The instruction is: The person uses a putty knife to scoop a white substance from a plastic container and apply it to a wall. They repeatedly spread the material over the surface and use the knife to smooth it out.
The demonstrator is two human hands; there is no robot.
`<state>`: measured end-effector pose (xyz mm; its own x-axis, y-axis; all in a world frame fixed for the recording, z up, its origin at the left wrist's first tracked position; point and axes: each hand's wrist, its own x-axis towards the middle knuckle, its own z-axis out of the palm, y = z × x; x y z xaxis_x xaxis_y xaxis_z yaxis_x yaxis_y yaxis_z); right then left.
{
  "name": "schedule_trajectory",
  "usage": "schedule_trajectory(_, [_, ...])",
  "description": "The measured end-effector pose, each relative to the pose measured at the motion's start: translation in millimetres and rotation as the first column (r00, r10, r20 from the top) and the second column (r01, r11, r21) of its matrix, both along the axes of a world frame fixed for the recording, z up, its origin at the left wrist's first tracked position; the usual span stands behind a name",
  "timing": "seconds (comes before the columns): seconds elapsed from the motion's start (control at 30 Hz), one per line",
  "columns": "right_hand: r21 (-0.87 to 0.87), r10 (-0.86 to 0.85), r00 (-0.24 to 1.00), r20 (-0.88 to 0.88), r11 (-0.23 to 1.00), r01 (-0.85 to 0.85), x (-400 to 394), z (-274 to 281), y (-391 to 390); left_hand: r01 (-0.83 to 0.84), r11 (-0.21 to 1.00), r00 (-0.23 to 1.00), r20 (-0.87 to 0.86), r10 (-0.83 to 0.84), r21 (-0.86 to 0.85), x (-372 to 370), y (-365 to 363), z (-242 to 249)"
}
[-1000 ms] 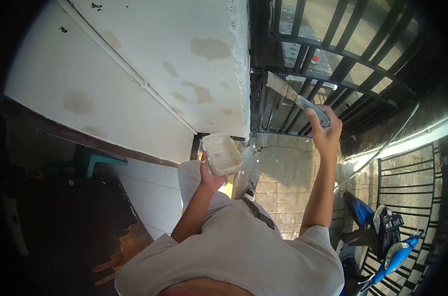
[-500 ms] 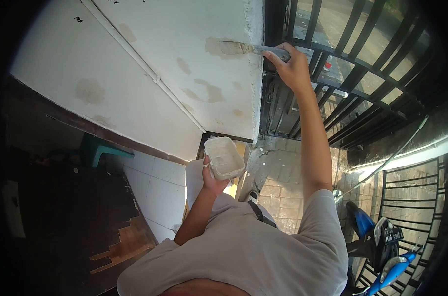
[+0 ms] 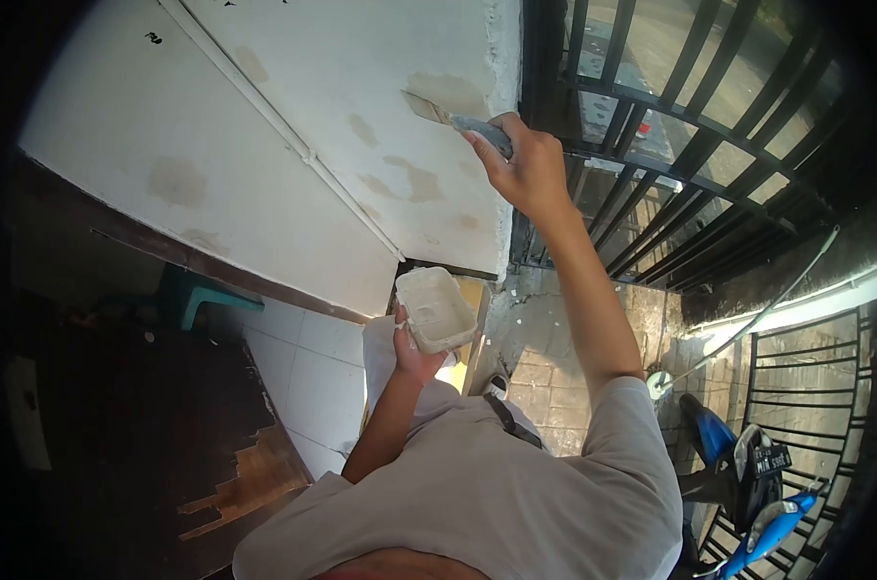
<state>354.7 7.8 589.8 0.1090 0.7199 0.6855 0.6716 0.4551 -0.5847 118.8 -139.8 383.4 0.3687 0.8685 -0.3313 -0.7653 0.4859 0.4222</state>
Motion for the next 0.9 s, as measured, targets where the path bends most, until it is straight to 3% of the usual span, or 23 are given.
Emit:
schedule_trajectory(0.07, [0.135, -0.028, 0.997, 0.073, 0.991, 0.018, -7.6, -16.0, 13.1, 0.028, 1.0, 0.999, 0.023, -0.028, -0.003, -2.7, 3.1, -6.6])
schedule_trajectory(0.1, [0.072, -0.08, 0.995, 0.064, 0.995, 0.075, -4.0, -17.1, 12.6, 0.04, 0.999, 0.999, 0.037, -0.04, -0.007, -2.5, 2.8, -7.2])
schedule_trajectory(0.23, [0.115, -0.212, 0.974, -0.085, 0.968, 0.221, 36.9, -25.6, -2.2, 0.044, 0.999, 0.997, 0.06, -0.044, 0.001, -2.4, 6.0, -3.2])
schedule_trajectory(0.27, [0.01, -0.313, 0.946, -0.082, 0.949, 0.315, 54.3, -28.9, -12.7, 0.053, 0.999, 0.997, 0.055, -0.053, -0.006, -2.2, 6.8, -1.1])
schedule_trajectory(0.37, [0.204, -0.47, 0.877, -0.097, 0.853, 0.479, 93.7, -44.5, -55.3, 0.032, 0.999, 0.999, 0.015, -0.032, -0.006, 0.2, 7.7, -6.4])
schedule_trajectory(0.4, [0.025, -0.493, 0.839, -0.23, 0.859, 0.511, 101.2, -41.1, -76.0, 0.013, 1.0, 1.0, -0.003, -0.013, 0.004, 0.5, 11.1, -8.4])
schedule_trajectory(0.43, [-0.008, -0.449, 0.824, -0.346, 0.879, 0.476, 105.2, -40.0, -91.5, 0.013, 1.0, 1.0, 0.011, -0.012, -0.005, 0.0, 11.4, -9.1])
schedule_trajectory(0.53, [-0.049, -0.419, 0.871, -0.258, 0.906, 0.421, 82.7, -36.0, -112.1, 0.019, 0.999, 1.0, 0.024, -0.018, -0.042, 1.0, 9.7, -12.4])
schedule_trajectory(0.7, [0.059, -0.077, 0.988, -0.131, 0.995, 0.085, 2.8, -28.2, -62.2, 0.037, 0.998, 0.999, 0.019, -0.036, -0.049, 2.9, 4.9, -9.3])
schedule_trajectory(0.77, [-0.01, -0.012, 0.99, -0.144, 1.0, 0.011, -6.3, -28.6, -28.7, 0.009, 0.998, 1.0, -0.022, -0.01, -0.067, 5.9, -0.8, -4.5])
schedule_trajectory(0.9, [0.01, -0.043, 0.978, -0.204, 0.999, 0.046, 17.6, -33.3, 18.3, 0.03, 0.998, 0.999, -0.009, -0.03, -0.06, 1.0, -5.8, -11.1])
